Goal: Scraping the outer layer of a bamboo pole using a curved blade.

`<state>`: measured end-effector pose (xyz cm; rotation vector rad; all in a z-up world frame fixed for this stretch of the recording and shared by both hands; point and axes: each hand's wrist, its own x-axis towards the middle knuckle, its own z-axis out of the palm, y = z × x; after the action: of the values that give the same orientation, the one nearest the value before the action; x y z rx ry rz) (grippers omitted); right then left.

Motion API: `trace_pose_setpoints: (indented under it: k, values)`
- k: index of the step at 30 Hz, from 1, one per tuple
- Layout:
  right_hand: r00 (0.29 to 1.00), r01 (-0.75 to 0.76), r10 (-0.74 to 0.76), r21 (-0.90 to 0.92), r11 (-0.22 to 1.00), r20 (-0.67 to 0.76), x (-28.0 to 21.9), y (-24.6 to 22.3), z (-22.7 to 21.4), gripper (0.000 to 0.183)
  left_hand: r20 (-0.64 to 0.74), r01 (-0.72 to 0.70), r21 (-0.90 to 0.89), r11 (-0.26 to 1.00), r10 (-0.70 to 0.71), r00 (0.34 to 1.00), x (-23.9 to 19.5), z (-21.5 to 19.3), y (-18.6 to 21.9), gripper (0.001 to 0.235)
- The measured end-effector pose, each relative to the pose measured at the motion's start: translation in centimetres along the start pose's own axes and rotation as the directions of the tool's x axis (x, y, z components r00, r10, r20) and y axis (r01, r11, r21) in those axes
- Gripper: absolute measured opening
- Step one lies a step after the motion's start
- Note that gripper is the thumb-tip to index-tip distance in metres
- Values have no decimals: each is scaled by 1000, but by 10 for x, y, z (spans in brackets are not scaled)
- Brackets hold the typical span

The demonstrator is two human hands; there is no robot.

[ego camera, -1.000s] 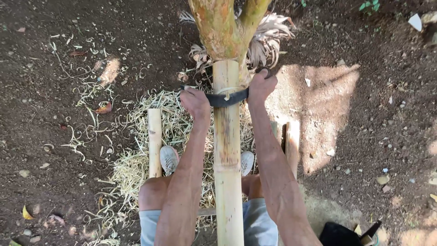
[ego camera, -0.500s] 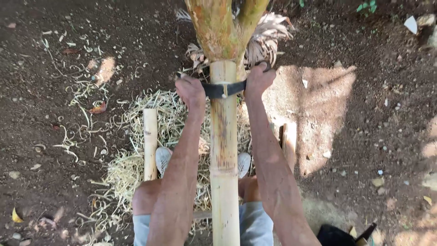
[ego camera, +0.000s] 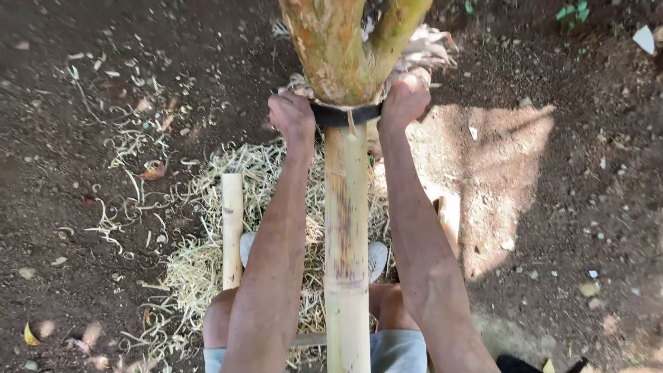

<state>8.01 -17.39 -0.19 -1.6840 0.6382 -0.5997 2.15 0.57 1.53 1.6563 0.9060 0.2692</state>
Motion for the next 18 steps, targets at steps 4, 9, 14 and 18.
trace_pose_setpoints:
  k: [4, 9, 14, 18]
  values:
    - [993, -93, 91, -32, 995, -71, 12, 14, 3, 30, 18, -41, 7, 999, 41, 999, 3, -1, -8, 36]
    - [973, -221, 217, 42, 974, 79, 30, 59, 2, 21, 44, -127, 79, 989, 124, 991, 9, 3, -21, 37]
    - [991, -119, 99, 241, 963, 93, -36, 22, -56, 21, 38, -307, -96, 947, 311, 950, -50, -33, -39, 37]
    - [980, -125, 118, 36, 991, 160, -80, -2, -100, 31, 56, -157, -272, 949, 178, 982, -97, -53, -96, 33]
